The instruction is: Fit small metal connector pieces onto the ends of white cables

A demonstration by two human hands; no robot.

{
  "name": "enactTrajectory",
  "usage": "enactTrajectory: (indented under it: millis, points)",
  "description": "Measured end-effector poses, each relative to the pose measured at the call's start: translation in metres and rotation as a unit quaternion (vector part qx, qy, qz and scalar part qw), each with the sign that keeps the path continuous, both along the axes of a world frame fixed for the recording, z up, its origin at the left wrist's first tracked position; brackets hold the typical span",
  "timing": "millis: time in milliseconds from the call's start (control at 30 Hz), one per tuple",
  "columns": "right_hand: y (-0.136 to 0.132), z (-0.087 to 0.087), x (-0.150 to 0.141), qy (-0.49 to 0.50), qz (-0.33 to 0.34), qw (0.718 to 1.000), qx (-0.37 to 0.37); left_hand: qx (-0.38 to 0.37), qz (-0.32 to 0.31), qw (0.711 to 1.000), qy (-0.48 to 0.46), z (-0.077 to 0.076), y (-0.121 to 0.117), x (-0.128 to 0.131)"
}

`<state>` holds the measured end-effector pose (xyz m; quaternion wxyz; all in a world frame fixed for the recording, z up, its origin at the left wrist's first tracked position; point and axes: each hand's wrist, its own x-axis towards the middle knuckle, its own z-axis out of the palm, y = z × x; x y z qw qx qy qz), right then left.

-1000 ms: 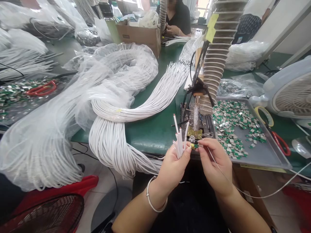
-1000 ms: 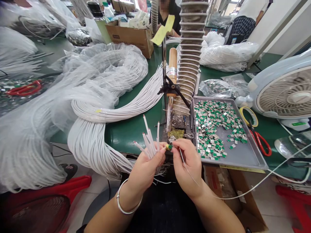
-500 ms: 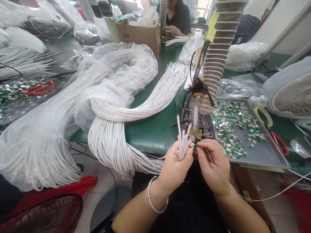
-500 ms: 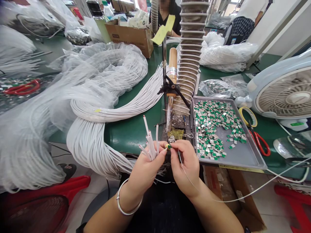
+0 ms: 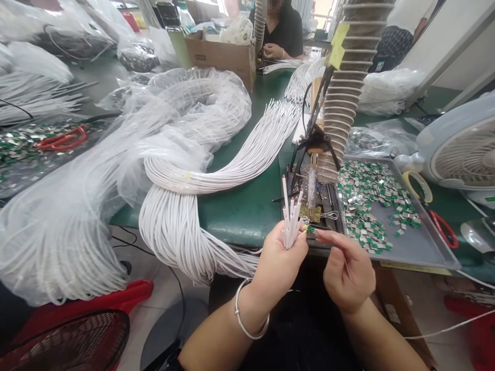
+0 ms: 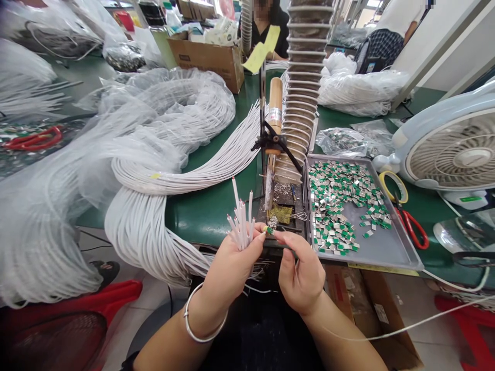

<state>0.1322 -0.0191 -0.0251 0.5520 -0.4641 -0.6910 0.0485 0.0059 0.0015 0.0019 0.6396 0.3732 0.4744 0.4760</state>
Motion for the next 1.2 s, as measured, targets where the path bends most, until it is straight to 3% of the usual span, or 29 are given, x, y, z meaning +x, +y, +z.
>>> enactTrajectory:
  millis: [133,1200]
  points:
    - [0.001,0.0,0.004,-0.039,0.031,0.998,0.029,0.012,0.011,1.0,-0.005,0.0,0.0,0.0]
    - [0.014,0.01,-0.003,-0.085,-0.015,0.994,0.07,0.027,0.029,0.999,-0.02,0.003,0.006,0.004]
